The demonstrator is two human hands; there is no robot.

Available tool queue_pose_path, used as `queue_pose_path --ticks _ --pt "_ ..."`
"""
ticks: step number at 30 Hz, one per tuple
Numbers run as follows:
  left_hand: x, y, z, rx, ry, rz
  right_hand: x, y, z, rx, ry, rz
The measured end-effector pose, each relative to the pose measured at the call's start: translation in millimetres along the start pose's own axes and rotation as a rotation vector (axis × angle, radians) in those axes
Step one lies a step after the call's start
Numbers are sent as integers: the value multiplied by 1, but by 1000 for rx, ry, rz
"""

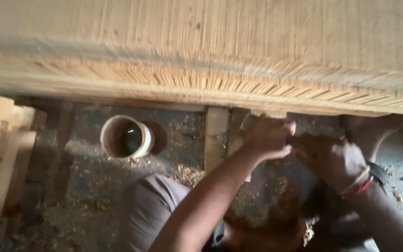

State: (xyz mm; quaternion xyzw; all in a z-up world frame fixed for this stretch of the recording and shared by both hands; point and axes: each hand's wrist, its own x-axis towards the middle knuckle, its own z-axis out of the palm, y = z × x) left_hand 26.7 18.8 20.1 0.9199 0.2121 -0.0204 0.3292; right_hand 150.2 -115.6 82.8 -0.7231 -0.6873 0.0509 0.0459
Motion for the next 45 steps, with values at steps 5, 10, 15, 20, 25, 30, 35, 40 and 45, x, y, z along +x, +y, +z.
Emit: queue_pose_path --ticks 5,10,15,20,25,30,35,40,45 --pt "-73 26 43 -140 75 -28 -49 -15 3 124 -68 -196" --pt "-37 5 32 -229 270 -14 10 22 8 63 -160 -182" --pt "-38 4 25 -91 373 -22 23 14 -12 103 -211 -173" --pt "-79 15 55 -261 594 86 9 -6 -19 182 -212 -280" --pt "5 -20 24 -170 271 -86 56 5 -23 -211 -467 26" --pt "-64 11 42 -166 517 39 12 -8 -20 85 -252 -244" --pt "-62 16 24 -288 403 -11 -1 5 -2 131 -163 -253" --pt "-15 -1 -18 -106 217 -32 36 23 2 -204 -451 144" --pt "-78 17 30 -104 307 91 -32 -40 -10 91 -192 -40"
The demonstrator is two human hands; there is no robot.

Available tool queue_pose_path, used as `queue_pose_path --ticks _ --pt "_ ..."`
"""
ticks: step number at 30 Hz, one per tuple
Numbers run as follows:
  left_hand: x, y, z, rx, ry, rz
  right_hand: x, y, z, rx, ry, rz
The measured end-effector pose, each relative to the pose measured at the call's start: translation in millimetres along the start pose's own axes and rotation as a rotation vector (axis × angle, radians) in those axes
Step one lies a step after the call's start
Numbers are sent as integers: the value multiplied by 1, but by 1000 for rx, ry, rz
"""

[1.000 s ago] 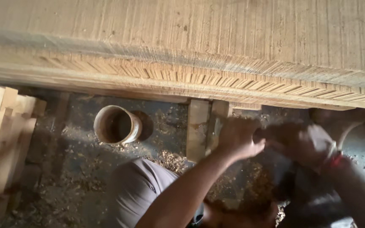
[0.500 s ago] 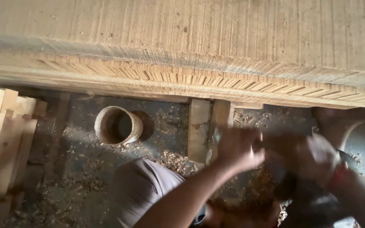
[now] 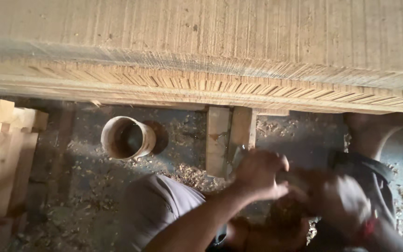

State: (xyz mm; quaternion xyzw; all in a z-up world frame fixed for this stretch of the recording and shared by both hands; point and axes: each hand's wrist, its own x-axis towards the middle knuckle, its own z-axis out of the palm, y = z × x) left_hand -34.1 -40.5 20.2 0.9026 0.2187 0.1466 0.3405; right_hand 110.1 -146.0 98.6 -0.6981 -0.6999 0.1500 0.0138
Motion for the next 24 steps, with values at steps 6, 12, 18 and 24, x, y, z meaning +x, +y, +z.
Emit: queue_pose_path --ticks 6,12,18,24 --pt "54 -29 14 -41 -369 -172 12 1 -1 -15 -123 414" --pt "12 -6 8 64 -252 -2 -24 -22 14 77 118 299" --pt "29 -9 7 86 -232 5 -23 -3 24 -8 47 336" --pt "45 -22 18 38 -186 -76 12 27 1 124 142 72"
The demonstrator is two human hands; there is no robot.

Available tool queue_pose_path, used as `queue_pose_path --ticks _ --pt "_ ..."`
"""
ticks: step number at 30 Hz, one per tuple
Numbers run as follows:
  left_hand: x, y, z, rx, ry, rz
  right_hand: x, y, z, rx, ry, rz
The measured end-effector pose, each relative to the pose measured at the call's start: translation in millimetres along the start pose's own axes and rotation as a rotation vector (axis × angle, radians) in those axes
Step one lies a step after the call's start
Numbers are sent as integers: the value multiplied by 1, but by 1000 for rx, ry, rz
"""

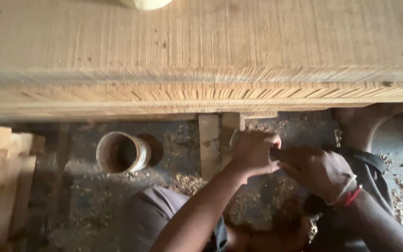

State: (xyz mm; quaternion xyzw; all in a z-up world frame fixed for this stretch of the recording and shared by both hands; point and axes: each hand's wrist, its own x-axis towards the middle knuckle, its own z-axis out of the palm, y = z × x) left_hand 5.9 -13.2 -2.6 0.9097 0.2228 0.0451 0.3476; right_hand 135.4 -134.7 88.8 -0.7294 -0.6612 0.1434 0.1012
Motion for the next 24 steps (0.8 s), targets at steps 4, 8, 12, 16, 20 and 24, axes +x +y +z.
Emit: queue_pose_path --ticks 4,8,12,16,20,24 --pt "-53 30 -1 -106 171 -9 -6 -28 -19 -202 -322 -49" --pt "-13 28 -55 -129 17 -159 49 -14 -29 -246 -244 35" --pt "15 13 -56 -127 26 -231 65 5 -26 -217 -192 -84" --pt "-35 13 3 -142 345 -90 27 -3 -18 -110 -55 -212" --pt "-35 7 5 -190 492 -16 38 -5 -17 -193 50 -333" --pt "6 -5 -18 -160 476 -27 72 7 -15 -502 -248 17"
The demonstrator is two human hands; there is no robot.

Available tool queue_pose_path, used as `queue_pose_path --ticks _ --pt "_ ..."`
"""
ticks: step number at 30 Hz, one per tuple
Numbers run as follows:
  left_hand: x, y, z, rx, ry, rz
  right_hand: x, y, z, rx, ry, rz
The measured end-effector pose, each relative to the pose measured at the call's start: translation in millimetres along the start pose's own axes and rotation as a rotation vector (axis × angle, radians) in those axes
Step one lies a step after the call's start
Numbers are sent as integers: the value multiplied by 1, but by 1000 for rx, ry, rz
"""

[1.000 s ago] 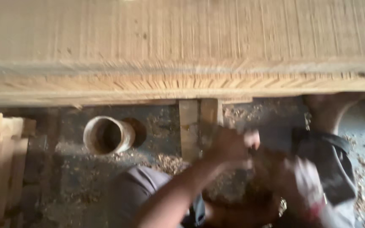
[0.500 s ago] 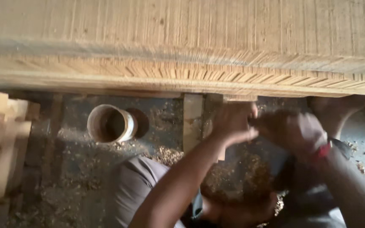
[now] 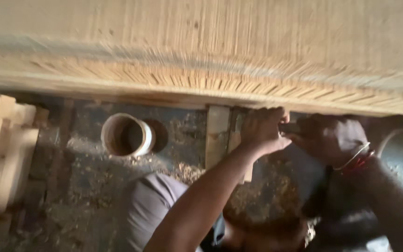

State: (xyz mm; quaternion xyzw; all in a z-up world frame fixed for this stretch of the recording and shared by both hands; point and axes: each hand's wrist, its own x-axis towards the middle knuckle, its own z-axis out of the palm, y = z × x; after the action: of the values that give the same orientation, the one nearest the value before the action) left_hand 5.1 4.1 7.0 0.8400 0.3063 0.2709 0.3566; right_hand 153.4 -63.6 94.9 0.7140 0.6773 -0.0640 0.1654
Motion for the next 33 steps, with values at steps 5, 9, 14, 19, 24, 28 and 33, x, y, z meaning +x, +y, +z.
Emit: queue_pose_path --ticks 5,9,14,19,24,28,33 --pt "-35 22 -11 -29 -215 -54 -41 -22 -8 297 375 -371" --pt "-42 33 -26 -31 -31 134 -49 -29 -9 223 214 -218" --pt "18 5 -15 90 -149 64 -17 -1 16 93 211 -97" --pt "-47 22 -14 159 -427 -19 -67 -28 26 338 218 -193" --pt "-25 32 -28 118 -575 -157 -58 -37 9 201 272 -40" --pt "30 11 -25 139 -376 -20 -30 -24 -3 47 165 137" --pt "-45 29 -24 166 -651 -114 -81 -50 6 320 276 -42"
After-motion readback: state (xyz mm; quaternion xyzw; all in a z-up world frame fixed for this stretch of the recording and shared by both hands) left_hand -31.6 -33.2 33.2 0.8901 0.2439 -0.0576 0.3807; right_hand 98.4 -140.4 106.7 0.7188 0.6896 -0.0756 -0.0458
